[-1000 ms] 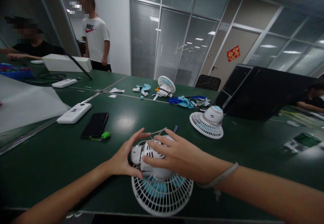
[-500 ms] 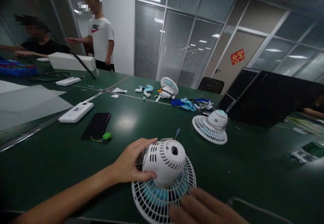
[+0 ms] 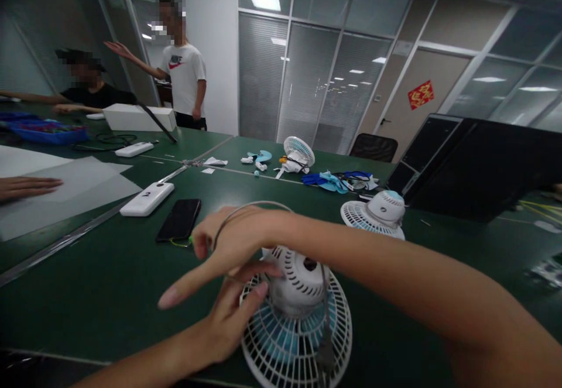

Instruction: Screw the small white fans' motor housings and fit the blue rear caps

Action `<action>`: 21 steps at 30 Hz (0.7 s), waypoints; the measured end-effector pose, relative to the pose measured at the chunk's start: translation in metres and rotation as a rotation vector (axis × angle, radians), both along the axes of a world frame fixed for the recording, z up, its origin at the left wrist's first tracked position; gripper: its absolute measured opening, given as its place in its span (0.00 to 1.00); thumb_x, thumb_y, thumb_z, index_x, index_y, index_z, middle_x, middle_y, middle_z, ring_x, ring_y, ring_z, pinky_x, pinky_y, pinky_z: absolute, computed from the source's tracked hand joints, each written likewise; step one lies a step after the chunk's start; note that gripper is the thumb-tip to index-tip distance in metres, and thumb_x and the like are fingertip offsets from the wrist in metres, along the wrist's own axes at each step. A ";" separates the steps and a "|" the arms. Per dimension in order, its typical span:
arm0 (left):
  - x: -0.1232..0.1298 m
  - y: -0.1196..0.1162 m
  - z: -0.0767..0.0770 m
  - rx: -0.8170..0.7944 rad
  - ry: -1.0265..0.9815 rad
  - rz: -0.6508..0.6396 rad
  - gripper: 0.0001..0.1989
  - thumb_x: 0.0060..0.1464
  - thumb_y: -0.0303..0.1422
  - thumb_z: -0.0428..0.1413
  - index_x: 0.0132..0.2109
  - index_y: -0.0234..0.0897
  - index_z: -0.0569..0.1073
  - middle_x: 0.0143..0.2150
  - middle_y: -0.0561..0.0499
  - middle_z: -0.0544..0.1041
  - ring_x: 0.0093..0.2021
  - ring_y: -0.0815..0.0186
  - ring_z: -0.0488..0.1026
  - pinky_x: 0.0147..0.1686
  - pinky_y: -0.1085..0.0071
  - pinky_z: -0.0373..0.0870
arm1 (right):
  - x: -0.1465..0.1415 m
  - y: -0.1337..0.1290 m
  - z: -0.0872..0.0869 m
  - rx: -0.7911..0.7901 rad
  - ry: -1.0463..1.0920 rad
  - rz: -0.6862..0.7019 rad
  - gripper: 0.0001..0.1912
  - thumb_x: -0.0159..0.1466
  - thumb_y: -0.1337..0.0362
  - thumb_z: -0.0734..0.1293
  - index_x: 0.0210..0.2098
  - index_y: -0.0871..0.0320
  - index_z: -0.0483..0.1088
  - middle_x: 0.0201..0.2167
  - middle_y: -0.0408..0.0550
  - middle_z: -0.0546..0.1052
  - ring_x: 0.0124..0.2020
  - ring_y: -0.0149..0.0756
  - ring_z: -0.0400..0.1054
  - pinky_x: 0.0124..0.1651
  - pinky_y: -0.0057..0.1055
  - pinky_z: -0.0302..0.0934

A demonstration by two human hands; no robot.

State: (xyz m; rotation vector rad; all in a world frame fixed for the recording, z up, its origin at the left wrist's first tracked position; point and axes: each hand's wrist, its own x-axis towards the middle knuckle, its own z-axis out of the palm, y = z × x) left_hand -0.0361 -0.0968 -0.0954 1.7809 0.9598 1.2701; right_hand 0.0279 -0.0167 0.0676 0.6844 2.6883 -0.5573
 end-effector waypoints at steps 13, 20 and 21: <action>-0.001 0.077 -0.018 -0.065 0.069 -0.289 0.36 0.50 0.22 0.49 0.67 0.38 0.58 0.57 0.43 0.77 0.55 0.55 0.75 0.56 0.53 0.69 | 0.189 0.083 -0.088 -0.199 0.607 -0.876 0.32 0.68 0.42 0.48 0.57 0.55 0.66 0.56 0.62 0.74 0.53 0.52 0.72 0.44 0.56 0.67; 0.007 0.067 -0.033 -0.021 0.191 -0.270 0.25 0.65 0.34 0.46 0.67 0.38 0.61 0.64 0.42 0.70 0.62 0.53 0.67 0.63 0.49 0.58 | 0.276 0.050 -0.137 0.144 1.123 -1.099 0.19 0.63 0.46 0.51 0.37 0.50 0.65 0.28 0.47 0.74 0.30 0.44 0.73 0.35 0.47 0.69; 0.006 0.065 -0.035 -0.018 0.207 -0.246 0.25 0.66 0.35 0.46 0.68 0.38 0.60 0.64 0.42 0.69 0.62 0.52 0.66 0.63 0.48 0.58 | 0.286 0.039 -0.142 0.208 1.154 -1.112 0.17 0.63 0.47 0.51 0.35 0.49 0.64 0.23 0.44 0.70 0.27 0.43 0.71 0.34 0.47 0.69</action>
